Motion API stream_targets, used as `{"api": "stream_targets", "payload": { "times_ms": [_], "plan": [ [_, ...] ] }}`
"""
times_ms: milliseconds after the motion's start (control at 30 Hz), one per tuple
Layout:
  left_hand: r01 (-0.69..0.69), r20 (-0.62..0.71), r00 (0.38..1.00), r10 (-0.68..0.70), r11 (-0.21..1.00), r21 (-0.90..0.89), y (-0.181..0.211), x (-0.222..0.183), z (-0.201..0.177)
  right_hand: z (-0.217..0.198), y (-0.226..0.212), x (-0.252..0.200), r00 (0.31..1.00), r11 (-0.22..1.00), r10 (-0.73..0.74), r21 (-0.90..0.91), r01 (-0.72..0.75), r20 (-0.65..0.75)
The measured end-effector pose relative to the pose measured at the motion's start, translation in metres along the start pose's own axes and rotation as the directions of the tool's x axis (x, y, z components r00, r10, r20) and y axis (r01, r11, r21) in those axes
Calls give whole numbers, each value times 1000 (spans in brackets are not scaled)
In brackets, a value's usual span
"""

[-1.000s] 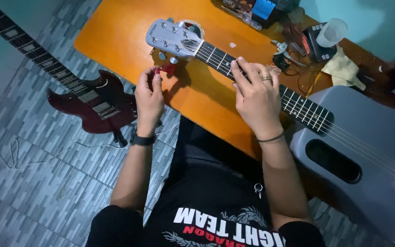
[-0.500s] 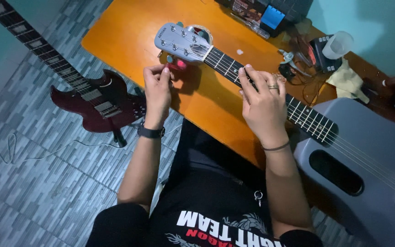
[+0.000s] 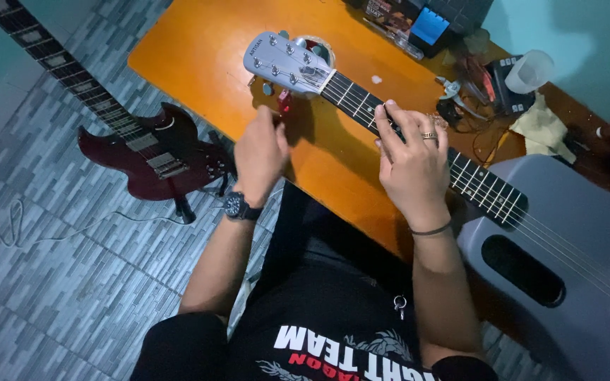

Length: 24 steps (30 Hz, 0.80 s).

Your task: The person uses a string winder to loosen the strings on an electric guitar, wipes the body with a cloth, and then repeats the process on an acoustic guitar.

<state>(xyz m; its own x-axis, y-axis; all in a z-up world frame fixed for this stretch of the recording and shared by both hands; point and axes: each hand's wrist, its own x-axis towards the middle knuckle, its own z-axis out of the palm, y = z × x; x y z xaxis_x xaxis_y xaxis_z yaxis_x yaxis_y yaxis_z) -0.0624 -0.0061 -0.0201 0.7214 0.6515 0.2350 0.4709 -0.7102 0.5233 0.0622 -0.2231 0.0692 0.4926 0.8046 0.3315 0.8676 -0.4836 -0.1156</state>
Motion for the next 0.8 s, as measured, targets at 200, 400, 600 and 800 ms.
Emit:
{"api": "stream_targets", "payload": {
  "times_ms": [200,400,600,800],
  "plan": [
    [38,-120,990,-79,950,-310,-7,16,-28,11,7,-3,999,1000,1,1,-1,-32],
    [-95,-93,993,67,933,-348,12,-4,-14,4,3,0,1000,1000,11,-6,-11,-7],
    [10,-150,987,-51,964,-264,-8,7,-20,11,9,-4,1000,1000,-5,20,5,-17],
    [-69,-109,994,25,907,-415,10,2,-14,2,3,0,1000,1000,16,-5,-16,-8]
  ]
}}
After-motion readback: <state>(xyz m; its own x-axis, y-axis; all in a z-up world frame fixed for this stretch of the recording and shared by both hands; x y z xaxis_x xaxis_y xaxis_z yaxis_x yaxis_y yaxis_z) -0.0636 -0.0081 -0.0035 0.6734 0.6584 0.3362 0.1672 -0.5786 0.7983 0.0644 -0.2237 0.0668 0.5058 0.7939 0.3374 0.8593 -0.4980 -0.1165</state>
